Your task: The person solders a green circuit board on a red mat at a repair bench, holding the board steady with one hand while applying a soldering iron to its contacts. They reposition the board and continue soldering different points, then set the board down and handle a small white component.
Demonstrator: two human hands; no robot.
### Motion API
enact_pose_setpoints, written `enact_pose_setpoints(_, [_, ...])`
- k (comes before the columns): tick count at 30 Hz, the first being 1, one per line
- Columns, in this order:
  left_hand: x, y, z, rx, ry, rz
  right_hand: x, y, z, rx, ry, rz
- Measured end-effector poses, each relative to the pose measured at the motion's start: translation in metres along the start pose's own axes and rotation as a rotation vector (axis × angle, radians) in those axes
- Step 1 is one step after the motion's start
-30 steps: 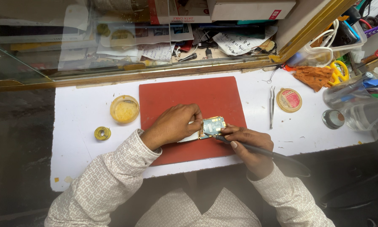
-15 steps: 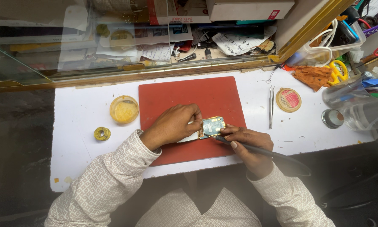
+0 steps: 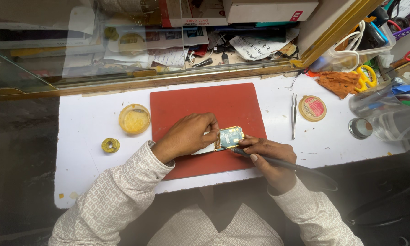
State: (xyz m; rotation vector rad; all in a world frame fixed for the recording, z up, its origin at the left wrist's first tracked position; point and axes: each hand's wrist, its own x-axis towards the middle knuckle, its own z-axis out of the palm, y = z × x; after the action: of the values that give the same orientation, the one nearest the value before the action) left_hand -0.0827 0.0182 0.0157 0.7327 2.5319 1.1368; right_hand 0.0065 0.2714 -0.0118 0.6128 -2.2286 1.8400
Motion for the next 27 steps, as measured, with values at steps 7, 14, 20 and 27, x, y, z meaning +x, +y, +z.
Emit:
enact_pose_setpoints(7, [-0.0002, 0.0003, -0.0009, 0.0, -0.008, -0.005, 0.0, -0.0008, -0.0001, -0.009, -0.001, -0.006])
enact_pose_setpoints(14, [0.0003, 0.0004, -0.0007, 0.0, -0.007, -0.01, -0.0007, 0.0023, -0.0003, 0.027, -0.005, 0.003])
enact_pose_setpoints(20, [0.0001, 0.0015, -0.0014, 0.014, -0.007, -0.019, -0.0013, 0.0045, -0.0008, 0.025, -0.004, -0.004])
enact_pose_setpoints(27, [0.0005, 0.0017, -0.0004, 0.044, -0.001, -0.035, -0.0016, 0.0047, 0.0001, 0.033, 0.003, -0.005])
